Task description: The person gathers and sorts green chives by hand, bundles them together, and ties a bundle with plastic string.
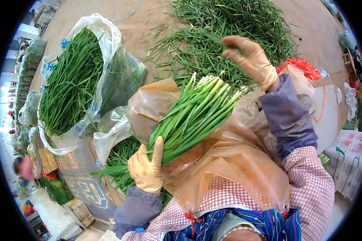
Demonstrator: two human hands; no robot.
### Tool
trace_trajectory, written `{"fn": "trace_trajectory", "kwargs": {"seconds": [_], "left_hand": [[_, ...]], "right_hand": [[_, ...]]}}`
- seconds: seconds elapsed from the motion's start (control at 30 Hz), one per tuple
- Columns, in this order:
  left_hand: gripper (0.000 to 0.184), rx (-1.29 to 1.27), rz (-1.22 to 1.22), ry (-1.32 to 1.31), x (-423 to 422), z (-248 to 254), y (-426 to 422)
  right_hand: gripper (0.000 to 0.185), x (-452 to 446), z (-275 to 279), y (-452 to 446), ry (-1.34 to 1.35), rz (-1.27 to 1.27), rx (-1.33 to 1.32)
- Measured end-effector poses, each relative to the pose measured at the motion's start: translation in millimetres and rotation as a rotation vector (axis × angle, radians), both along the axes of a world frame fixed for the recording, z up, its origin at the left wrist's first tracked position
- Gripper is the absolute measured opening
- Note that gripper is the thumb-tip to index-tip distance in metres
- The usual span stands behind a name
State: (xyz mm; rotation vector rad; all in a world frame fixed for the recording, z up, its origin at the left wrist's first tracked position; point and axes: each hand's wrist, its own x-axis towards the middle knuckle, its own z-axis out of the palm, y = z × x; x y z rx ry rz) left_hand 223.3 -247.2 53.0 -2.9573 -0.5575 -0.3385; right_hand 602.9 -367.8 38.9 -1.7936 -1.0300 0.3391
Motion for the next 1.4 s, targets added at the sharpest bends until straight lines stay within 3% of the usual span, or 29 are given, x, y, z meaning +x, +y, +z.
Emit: {"fn": "trace_trajectory", "kwargs": {"seconds": [0.03, 0.1, 0.17, 0.2, 0.33, 0.43, 0.5, 0.57, 0.63, 0.7, 0.73, 0.83, 0.9, 0.97, 1.03, 1.07, 1.17, 1.23, 1.4], "left_hand": [[0.075, -0.008, -0.006, 0.009, 1.4, 2.1, 0.2], [0.075, -0.012, -0.015, 0.026, 4.3, 3.8, -0.3], [0.075, -0.005, -0.014, 0.048, 4.6, 5.4, -1.2], [0.076, -0.006, -0.02, 0.056, 3.3, 5.8, -1.0], [0.083, -0.134, -0.01, 0.035, -0.2, 13.0, -0.4], [0.086, -0.29, 0.043, 0.016, -3.9, 14.7, -1.1], [0.085, -0.255, 0.054, 0.053, -6.7, 9.8, -2.1], [0.081, -0.193, 0.033, 0.048, -5.9, 7.2, -2.9], [0.081, -0.151, 0.003, 0.052, -11.7, 0.6, -0.2], [0.078, -0.122, -0.003, 0.032, -13.9, -2.4, -1.3], [0.076, -0.105, -0.01, 0.018, -12.5, -3.9, -0.7], [0.074, -0.115, -0.036, -0.023, -8.8, -4.3, -0.6], [0.074, -0.112, -0.045, -0.02, -5.6, -2.5, -1.1], [0.073, -0.101, -0.052, -0.013, -3.1, -0.5, -0.6], [0.073, -0.09, -0.055, 0.0, -3.6, -0.3, -0.3], [0.072, -0.086, -0.054, 0.004, -4.5, -0.6, 0.0], [0.07, -0.087, -0.034, 0.002, -7.6, -2.8, 1.4], [0.067, -0.093, -0.031, -0.016, -7.5, -3.7, 2.3], [0.063, -0.114, -0.061, -0.066, -9.3, -11.8, 7.2]], "right_hand": [[0.043, -11.5, 11.2, 3.5, -0.217, 0.161, -0.072], [0.05, -32.9, 35.4, 15.5, -0.279, 0.509, -0.393], [0.052, -60.0, 34.7, 27.8, -0.483, 0.615, -0.461], [0.047, -64.9, 25.6, 32.0, -0.414, 0.677, -0.343], [0.016, -77.4, -1.0, 31.6, 0.047, 0.522, 0.019], [0.013, -89.5, -5.2, 20.4, 0.499, 0.221, 0.148], [0.011, -76.3, -7.2, 15.1, 1.019, 0.053, 0.372], [0.012, -45.1, -12.0, -2.5, 1.215, 0.154, 0.405], [0.014, -7.2, -6.7, -21.0, 0.921, 0.029, 0.287], [0.028, 36.7, -39.9, -28.3, 0.208, -0.169, -0.093], [0.042, 42.5, -38.7, -34.3, -0.053, -0.181, -0.41], [0.054, 8.6, -12.6, -17.5, -0.254, 0.145, -0.208], [0.062, -9.4, 21.2, 4.3, 0.085, 0.444, -0.47], [0.066, -29.3, 17.3, 30.9, 0.18, 0.552, -0.517], [0.065, -47.4, 7.1, 48.6, -0.075, 0.572, -0.489], [0.064, -54.3, 8.5, 55.3, 0.044, 0.63, -0.564], [0.035, -66.2, -8.6, 61.3, 0.676, 0.766, -0.184], [0.018, -60.4, 3.0, 56.7, 0.94, 0.679, -0.171], [0.018, -39.7, 13.5, 36.1, 1.12, 0.274, 0.4]]}}
